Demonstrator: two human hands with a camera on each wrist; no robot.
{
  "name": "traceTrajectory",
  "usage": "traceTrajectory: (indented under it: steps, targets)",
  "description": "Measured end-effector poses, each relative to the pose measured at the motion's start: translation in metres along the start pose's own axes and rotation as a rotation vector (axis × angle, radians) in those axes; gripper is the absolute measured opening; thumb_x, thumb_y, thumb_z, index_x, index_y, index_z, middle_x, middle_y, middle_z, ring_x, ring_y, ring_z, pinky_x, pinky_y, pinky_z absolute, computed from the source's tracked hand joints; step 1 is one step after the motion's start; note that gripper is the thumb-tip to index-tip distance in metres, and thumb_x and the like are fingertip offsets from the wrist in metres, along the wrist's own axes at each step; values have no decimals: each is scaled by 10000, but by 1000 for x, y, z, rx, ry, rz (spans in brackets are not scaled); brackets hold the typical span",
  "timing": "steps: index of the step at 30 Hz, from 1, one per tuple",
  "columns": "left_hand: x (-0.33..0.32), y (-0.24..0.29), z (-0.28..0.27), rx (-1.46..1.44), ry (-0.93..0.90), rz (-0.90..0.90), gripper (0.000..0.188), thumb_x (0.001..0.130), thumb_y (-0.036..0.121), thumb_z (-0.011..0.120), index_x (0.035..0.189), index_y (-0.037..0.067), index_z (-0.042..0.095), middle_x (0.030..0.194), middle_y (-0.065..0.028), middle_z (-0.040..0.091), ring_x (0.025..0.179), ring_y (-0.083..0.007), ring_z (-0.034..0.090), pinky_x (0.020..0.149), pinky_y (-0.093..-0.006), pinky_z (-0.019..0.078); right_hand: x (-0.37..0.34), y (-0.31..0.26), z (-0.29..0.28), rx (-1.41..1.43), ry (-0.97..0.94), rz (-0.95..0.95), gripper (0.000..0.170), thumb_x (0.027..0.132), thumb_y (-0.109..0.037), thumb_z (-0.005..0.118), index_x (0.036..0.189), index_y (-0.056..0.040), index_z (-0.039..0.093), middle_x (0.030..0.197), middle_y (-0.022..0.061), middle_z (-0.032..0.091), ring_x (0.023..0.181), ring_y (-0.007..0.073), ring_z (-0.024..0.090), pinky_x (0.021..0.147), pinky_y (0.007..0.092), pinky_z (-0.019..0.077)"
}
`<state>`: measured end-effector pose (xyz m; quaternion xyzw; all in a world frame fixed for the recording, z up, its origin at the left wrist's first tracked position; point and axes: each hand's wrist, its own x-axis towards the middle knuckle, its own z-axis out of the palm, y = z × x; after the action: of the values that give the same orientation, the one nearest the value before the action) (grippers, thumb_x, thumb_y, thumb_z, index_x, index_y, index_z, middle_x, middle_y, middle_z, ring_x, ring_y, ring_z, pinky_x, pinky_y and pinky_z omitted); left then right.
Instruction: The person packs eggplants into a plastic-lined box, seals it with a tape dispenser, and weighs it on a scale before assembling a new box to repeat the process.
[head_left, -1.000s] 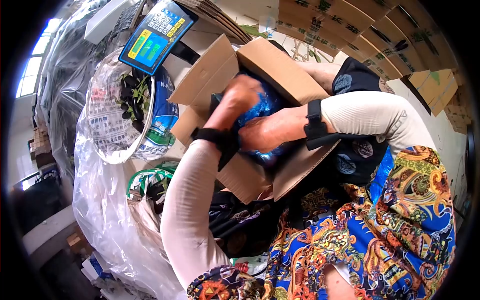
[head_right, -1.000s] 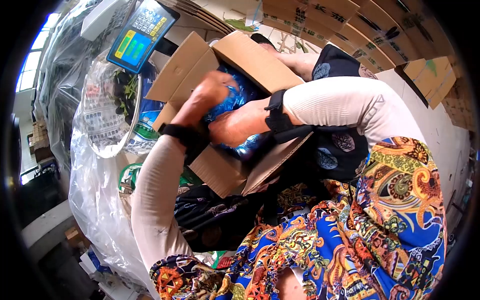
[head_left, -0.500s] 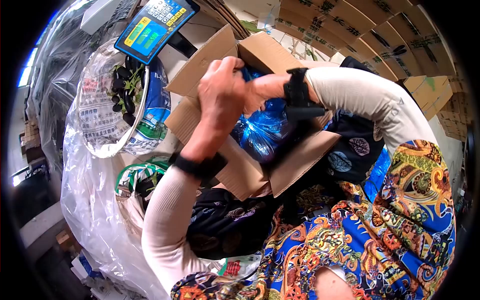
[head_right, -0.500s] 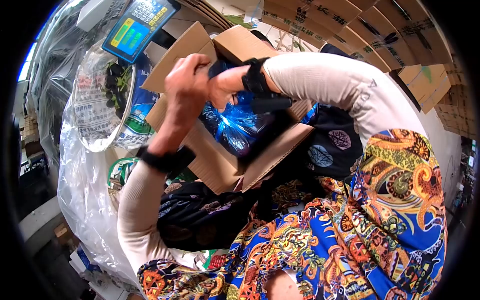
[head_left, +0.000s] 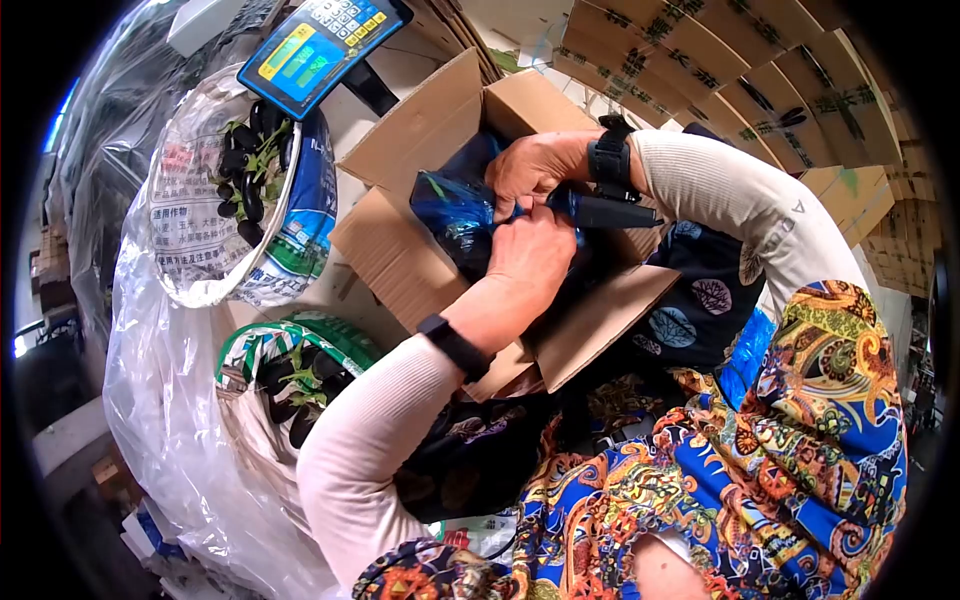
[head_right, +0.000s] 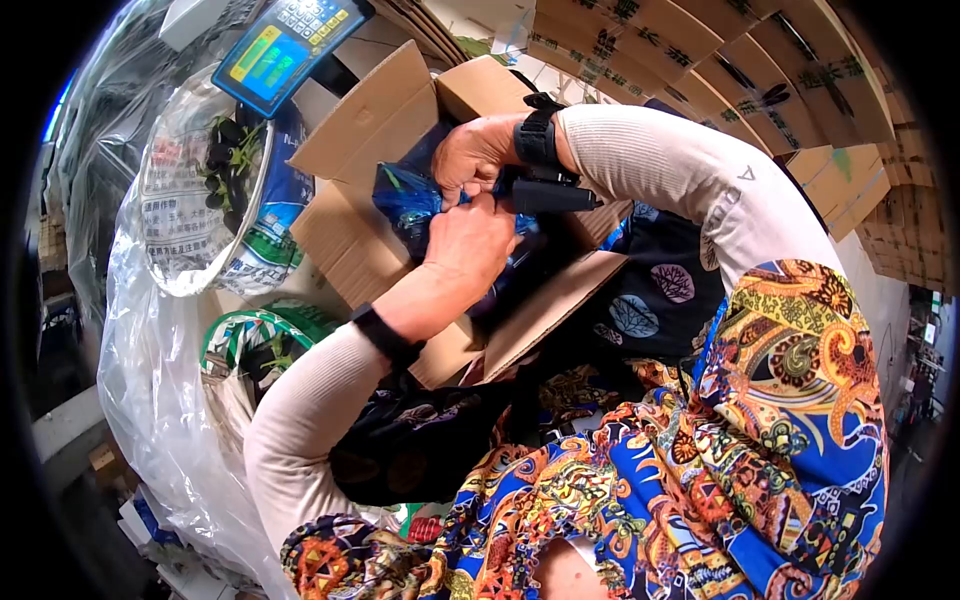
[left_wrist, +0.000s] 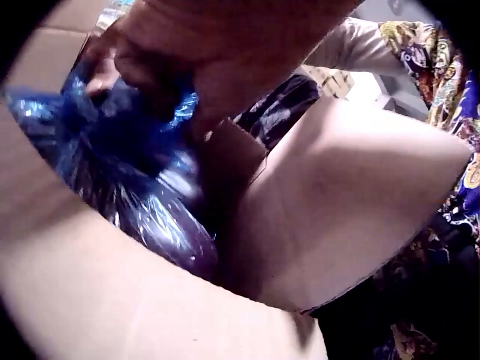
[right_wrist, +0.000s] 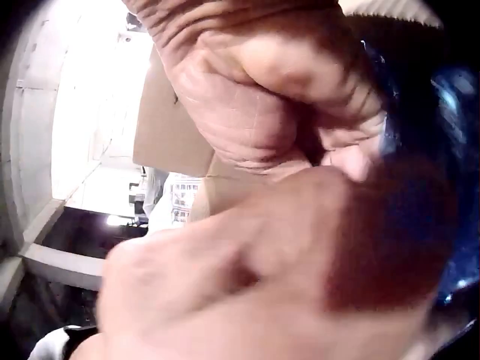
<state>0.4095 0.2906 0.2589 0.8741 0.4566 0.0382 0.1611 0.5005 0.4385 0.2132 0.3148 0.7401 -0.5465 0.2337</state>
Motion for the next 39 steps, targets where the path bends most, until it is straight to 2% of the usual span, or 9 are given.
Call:
traceTrajectory:
  steps: [1, 8, 10, 13, 17, 23, 31, 34, 39]
  targets:
    - [0, -1, 5, 49, -9, 62, 245, 779, 131, 661, 993, 25, 611, 895, -176, 607, 835, -282, 661, 667, -399, 553, -2, -5, 6, 285, 13, 256, 480, 816, -137, 705, 1233, 25, 531, 960, 110, 640, 891, 259, 642, 627, 367, 550]
    - [-23, -37, -21, -239, -94, -29, 107, 755, 94, 648, 854, 54, 643, 831, -177, 646, 794, -369, 656, 705, -463, 529, -26, 2, 22, 370, 105, 251, 535, 844, -159, 680, 1290, 0, 429, 1015, 255, 652, 811, 338, 673, 696, 395, 571]
    - [-20, -65, -16, -485, -50, -183, 115, 764, 124, 656, 806, 22, 622, 741, -201, 639, 771, -385, 649, 688, -462, 517, -31, 10, 36, -163, 344, 122, 180, 757, -138, 647, 916, -63, 609, 764, 194, 651, 708, 363, 638, 628, 410, 523]
    - [-12, -91, 2, -841, -98, -601, 184, 760, 171, 661, 767, -8, 619, 793, -240, 637, 786, -434, 629, 679, -469, 510, -75, -4, 52, -326, 543, -94, 77, 698, -113, 608, 753, -60, 618, 679, 168, 601, 661, 370, 598, 591, 430, 494]
    - [29, -106, 30, -463, 71, -330, 190, 729, 180, 659, 785, -1, 642, 850, -245, 653, 832, -433, 634, 722, -474, 510, -77, -4, 77, -854, 509, -250, 63, 654, -156, 640, 698, -118, 666, 865, 90, 583, 817, 287, 586, 677, 373, 502]
    - [80, -100, 13, -452, -221, -139, 205, 717, 177, 641, 771, -19, 627, 839, -235, 657, 823, -401, 647, 706, -441, 507, -78, -21, 89, -1253, 639, -484, 134, 679, -223, 631, 699, -113, 703, 952, 92, 568, 918, 249, 570, 828, 329, 469]
    - [85, -107, 8, -933, -398, 146, 225, 807, 147, 549, 919, 5, 683, 855, -144, 702, 813, -298, 663, 736, -344, 501, -66, -55, 67, -973, 325, -119, 180, 809, -109, 547, 944, -45, 647, 938, 207, 644, 862, 315, 654, 677, 427, 530]
    - [81, -120, 14, -530, 256, 663, 244, 835, 159, 535, 936, -11, 678, 805, -135, 698, 805, -318, 663, 730, -342, 502, -42, -14, 61, -695, 587, -191, 258, 814, -93, 545, 1060, -46, 608, 942, 187, 657, 837, 360, 656, 713, 434, 543]
    - [50, -113, 25, -754, 210, -259, 140, 766, 84, 643, 882, 7, 651, 885, -193, 649, 830, -347, 641, 753, -423, 501, -33, 6, 43, -379, 522, 104, 345, 702, -96, 660, 1042, -40, 637, 855, 194, 677, 847, 376, 665, 720, 445, 552]
